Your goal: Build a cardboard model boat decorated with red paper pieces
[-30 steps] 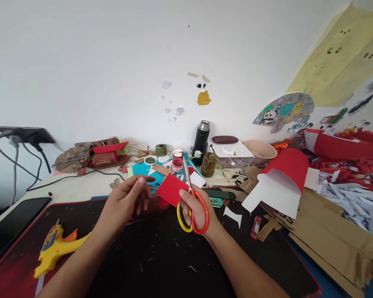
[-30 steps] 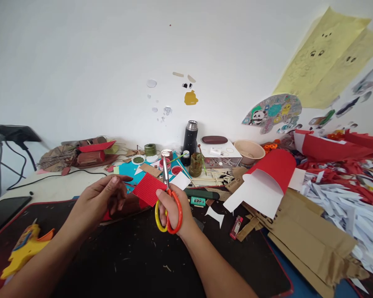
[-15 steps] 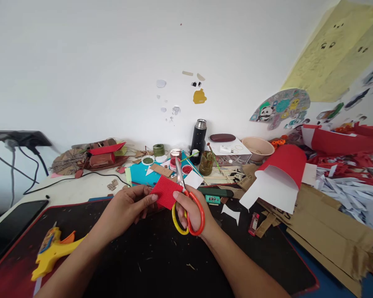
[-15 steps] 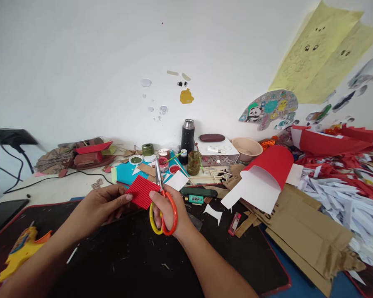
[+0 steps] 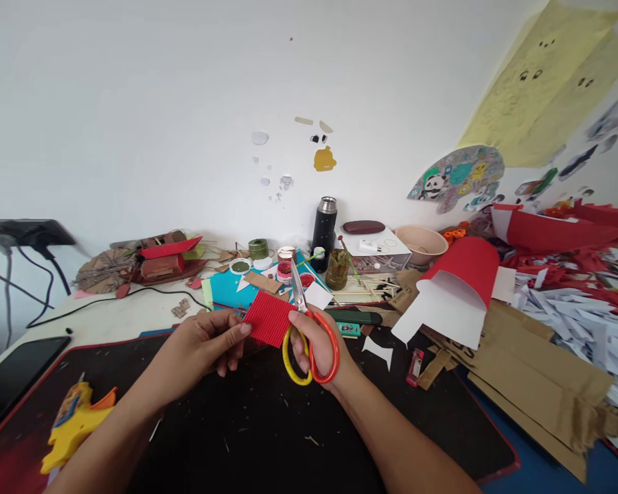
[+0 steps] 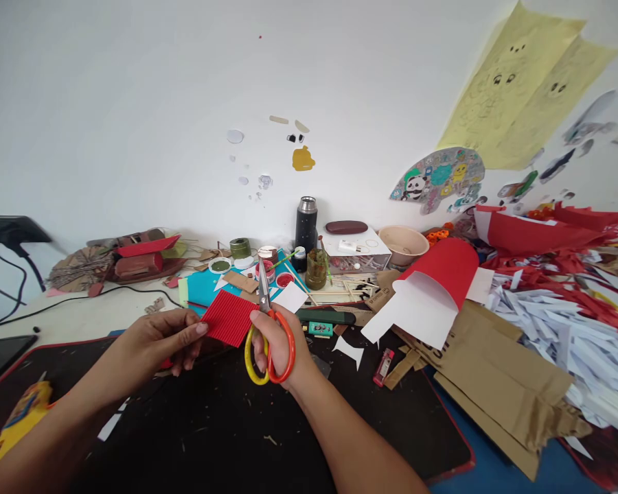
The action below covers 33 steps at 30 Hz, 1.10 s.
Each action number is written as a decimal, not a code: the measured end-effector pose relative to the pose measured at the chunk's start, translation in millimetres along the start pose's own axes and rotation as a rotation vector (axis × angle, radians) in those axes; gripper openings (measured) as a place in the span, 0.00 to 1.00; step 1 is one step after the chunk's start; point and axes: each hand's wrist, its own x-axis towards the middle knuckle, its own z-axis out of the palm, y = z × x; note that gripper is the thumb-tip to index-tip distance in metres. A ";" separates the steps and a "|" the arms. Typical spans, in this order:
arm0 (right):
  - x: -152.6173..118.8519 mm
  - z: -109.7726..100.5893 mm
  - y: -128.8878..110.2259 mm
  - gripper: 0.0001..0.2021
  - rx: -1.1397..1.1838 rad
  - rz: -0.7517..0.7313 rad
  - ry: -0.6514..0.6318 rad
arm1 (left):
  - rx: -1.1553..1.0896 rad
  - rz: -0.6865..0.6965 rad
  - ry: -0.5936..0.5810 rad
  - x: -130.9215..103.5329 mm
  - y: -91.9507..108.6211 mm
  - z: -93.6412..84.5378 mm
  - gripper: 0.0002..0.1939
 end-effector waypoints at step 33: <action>-6.2 0.5 -2.7 0.22 -0.083 0.044 -0.154 | -0.023 0.103 0.108 -1.9 -13.4 -7.8 0.27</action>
